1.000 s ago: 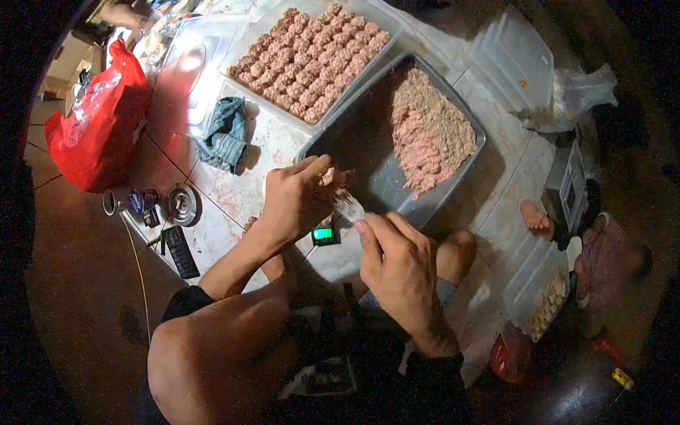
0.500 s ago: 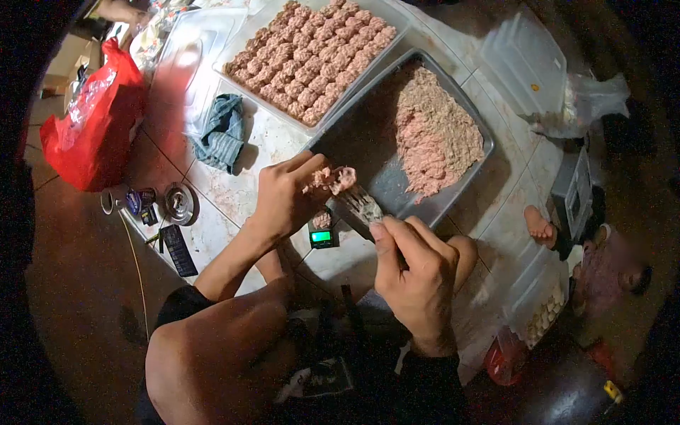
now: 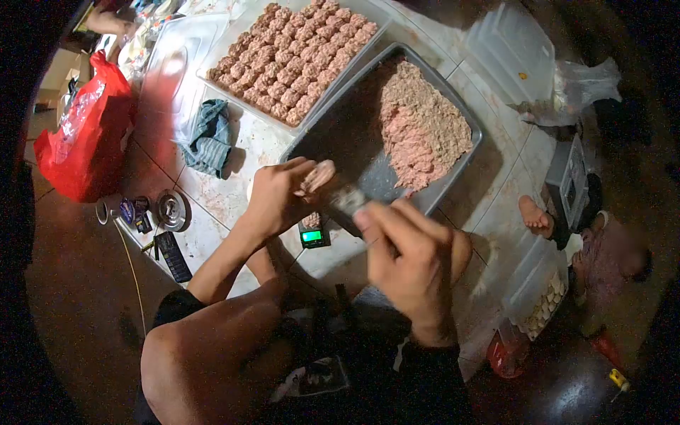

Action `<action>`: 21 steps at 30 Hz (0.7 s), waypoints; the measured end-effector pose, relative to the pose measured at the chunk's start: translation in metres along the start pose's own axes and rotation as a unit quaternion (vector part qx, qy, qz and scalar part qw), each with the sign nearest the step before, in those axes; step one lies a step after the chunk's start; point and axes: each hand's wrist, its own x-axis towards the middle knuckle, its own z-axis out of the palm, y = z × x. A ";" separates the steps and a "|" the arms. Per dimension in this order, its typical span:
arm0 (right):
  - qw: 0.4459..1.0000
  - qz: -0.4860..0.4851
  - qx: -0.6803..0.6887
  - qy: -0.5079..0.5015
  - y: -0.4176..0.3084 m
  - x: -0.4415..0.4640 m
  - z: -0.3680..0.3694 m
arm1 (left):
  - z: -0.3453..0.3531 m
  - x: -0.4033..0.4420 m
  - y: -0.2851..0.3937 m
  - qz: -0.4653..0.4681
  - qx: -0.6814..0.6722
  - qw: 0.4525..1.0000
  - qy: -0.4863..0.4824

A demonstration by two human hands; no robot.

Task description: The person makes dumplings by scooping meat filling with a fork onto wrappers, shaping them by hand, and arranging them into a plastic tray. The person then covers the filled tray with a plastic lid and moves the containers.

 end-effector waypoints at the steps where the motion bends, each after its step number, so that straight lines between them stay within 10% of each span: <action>1: 0.999 0.025 -0.006 0.033 0.008 0.005 -0.001 | 0.000 0.001 -0.001 -0.030 -0.065 0.997 -0.002; 7: 0.952 0.117 -0.281 0.013 0.213 0.025 0.032 | 0.009 0.002 0.008 -0.025 -0.279 0.957 -0.072; 14: 0.979 0.158 -0.116 0.063 0.027 -0.006 -0.022 | -0.006 0.003 0.005 -0.071 -0.322 0.937 -0.118; 18: 0.997 -0.011 -0.058 -0.043 -0.013 -0.026 0.002 | 0.000 0.001 0.027 0.034 -0.234 0.970 -0.044; 21: 0.999 0.020 -0.044 -0.017 -0.008 -0.030 0.002 | -0.011 -0.001 0.038 -0.093 -0.161 0.979 -0.089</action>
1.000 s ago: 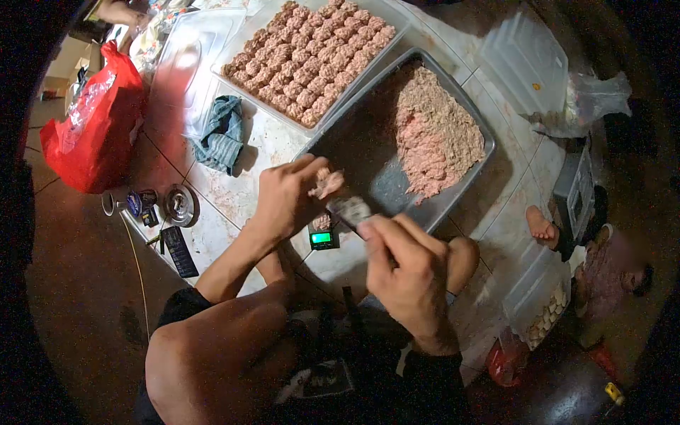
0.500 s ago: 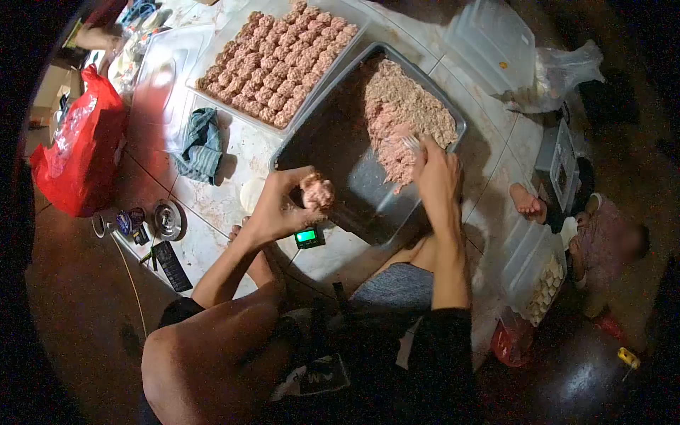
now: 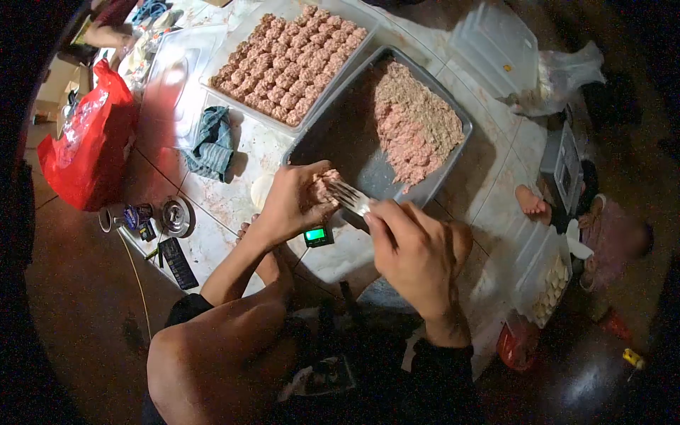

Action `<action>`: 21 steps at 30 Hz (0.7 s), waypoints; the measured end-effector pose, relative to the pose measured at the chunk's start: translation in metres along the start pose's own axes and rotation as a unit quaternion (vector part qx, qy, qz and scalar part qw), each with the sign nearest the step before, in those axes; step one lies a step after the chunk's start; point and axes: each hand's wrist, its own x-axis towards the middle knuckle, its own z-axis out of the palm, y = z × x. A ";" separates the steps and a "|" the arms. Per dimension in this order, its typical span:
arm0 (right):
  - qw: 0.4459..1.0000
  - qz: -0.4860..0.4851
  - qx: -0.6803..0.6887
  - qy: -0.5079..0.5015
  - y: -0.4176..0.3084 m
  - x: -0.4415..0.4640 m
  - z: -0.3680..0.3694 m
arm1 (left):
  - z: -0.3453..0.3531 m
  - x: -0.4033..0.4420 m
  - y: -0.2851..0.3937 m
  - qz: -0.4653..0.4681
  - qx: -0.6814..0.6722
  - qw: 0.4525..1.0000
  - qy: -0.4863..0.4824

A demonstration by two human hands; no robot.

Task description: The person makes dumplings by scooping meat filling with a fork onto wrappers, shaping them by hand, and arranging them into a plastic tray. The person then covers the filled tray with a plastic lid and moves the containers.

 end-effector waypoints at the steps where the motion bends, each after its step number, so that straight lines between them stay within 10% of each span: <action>1: 1.000 0.015 0.009 0.008 -0.002 -0.001 -0.002 | 0.001 -0.003 -0.004 0.013 -0.004 0.999 0.041; 5: 0.999 -0.008 0.048 -0.002 -0.004 -0.001 0.006 | 0.008 -0.007 -0.005 0.151 0.160 0.969 0.113; 8: 0.994 0.031 0.064 0.086 -0.004 -0.005 0.004 | -0.002 -0.007 0.003 0.049 0.215 0.975 0.040; 13: 0.989 0.103 0.000 0.102 0.044 0.039 0.007 | 0.004 -0.001 -0.025 0.171 0.007 0.982 0.079; 17: 0.971 0.105 -0.208 0.056 0.164 0.076 0.035 | -0.003 -0.003 -0.015 0.061 -0.252 0.965 0.027; 21: 0.958 0.114 -0.264 0.028 0.108 0.064 0.000 | -0.018 0.001 -0.027 0.043 -0.170 0.984 -0.019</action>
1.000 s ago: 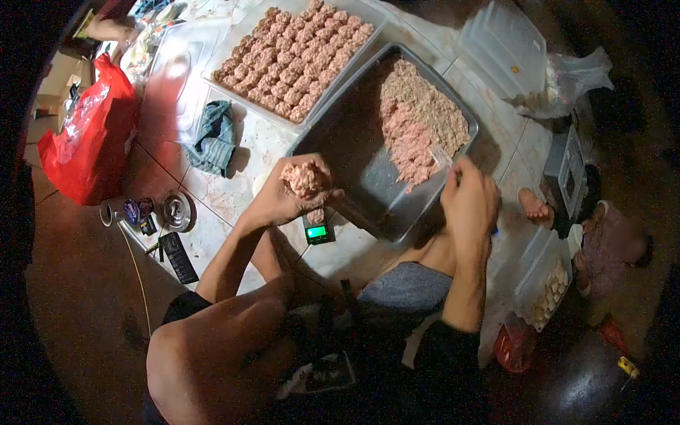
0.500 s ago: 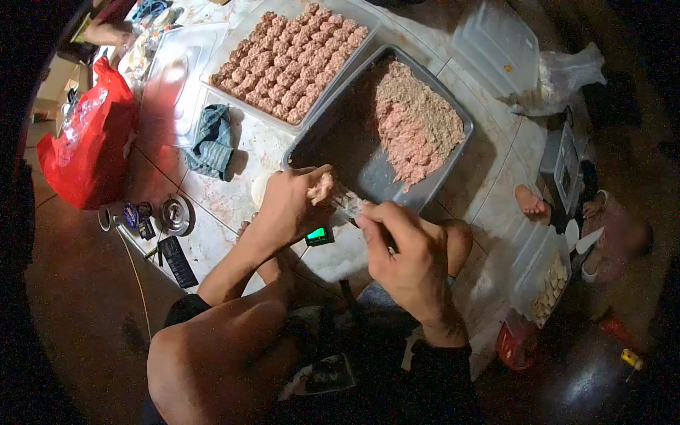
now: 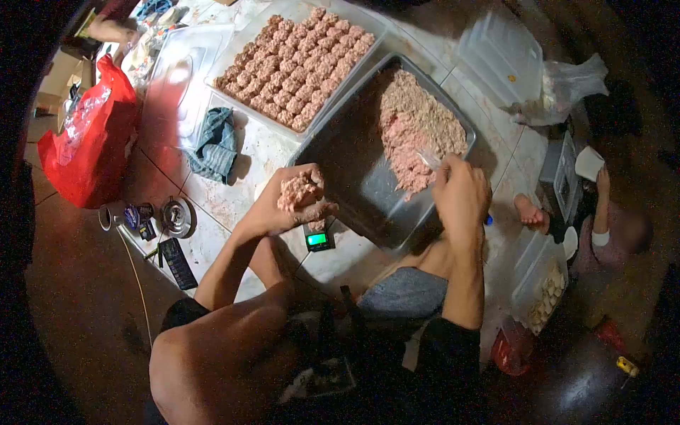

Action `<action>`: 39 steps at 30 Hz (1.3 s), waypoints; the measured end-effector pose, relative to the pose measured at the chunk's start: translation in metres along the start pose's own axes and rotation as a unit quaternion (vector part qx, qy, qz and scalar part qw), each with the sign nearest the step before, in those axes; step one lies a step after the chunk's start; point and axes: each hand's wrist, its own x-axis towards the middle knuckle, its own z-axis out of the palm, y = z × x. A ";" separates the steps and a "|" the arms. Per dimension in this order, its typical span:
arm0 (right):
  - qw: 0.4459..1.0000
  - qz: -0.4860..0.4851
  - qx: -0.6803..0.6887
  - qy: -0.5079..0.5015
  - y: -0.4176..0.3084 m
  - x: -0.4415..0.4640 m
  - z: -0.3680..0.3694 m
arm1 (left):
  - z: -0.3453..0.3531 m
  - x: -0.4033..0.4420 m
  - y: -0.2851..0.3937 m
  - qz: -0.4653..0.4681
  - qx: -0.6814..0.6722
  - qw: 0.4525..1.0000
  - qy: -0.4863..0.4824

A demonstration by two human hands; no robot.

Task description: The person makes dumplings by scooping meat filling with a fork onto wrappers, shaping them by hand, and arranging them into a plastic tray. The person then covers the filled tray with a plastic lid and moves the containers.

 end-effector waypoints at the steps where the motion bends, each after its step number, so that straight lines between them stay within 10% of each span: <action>1: 0.993 -0.023 0.118 0.000 -0.029 -0.022 -0.028 | 0.002 -0.001 -0.001 -0.005 -0.013 1.000 -0.021; 5: 0.941 -0.237 0.237 -0.039 -0.088 -0.071 -0.067 | 0.013 0.010 -0.014 0.051 0.000 0.997 -0.064; 12: 0.946 -0.166 0.274 -0.042 -0.080 -0.075 -0.048 | 0.022 0.002 0.017 -0.008 0.112 0.994 0.016; 19: 0.948 -0.134 0.275 -0.085 -0.086 -0.076 -0.059 | 0.019 0.003 0.011 0.130 0.324 0.935 0.064; 22: 0.953 -0.070 0.292 -0.028 -0.076 -0.072 -0.074 | 0.018 0.009 0.014 -0.060 0.098 0.993 -0.001; 25: 0.952 -0.027 0.304 0.012 -0.071 -0.073 -0.086 | 0.020 0.007 -0.005 0.117 0.044 0.992 0.024; 30: 0.947 -0.139 0.282 -0.067 -0.093 -0.074 -0.051 | 0.020 0.010 -0.012 0.051 0.045 0.998 0.019; 39: 0.941 -0.105 0.312 -0.073 -0.092 -0.077 -0.062 | 0.012 0.007 -0.009 0.216 0.223 0.940 0.139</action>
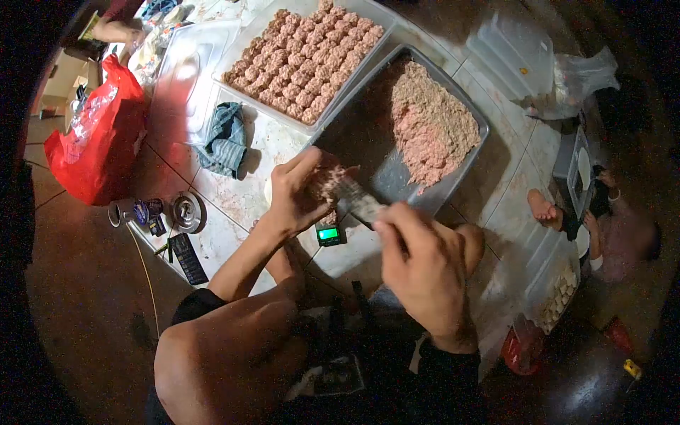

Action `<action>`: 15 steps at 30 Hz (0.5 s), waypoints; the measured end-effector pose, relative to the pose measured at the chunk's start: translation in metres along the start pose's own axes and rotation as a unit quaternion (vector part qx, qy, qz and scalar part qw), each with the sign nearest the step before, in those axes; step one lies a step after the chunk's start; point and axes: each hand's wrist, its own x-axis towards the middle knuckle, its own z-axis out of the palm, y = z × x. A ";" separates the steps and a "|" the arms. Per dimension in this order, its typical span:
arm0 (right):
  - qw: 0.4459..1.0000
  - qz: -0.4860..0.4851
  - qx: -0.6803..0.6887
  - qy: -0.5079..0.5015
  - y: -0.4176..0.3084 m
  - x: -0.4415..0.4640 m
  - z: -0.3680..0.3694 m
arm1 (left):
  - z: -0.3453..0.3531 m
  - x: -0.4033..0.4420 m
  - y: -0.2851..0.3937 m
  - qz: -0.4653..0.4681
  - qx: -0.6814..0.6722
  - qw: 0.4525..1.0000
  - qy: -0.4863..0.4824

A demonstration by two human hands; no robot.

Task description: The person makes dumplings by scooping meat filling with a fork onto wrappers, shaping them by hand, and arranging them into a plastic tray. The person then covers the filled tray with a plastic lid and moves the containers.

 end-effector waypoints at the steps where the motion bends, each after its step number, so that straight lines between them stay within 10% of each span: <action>1: 1.000 0.015 -0.009 0.009 -0.001 -0.004 -0.001 | 0.002 -0.002 0.002 0.013 -0.002 1.000 0.028; 15: 0.981 0.110 -0.097 0.130 0.086 0.062 -0.004 | 0.000 0.000 0.007 -0.001 0.003 1.000 0.011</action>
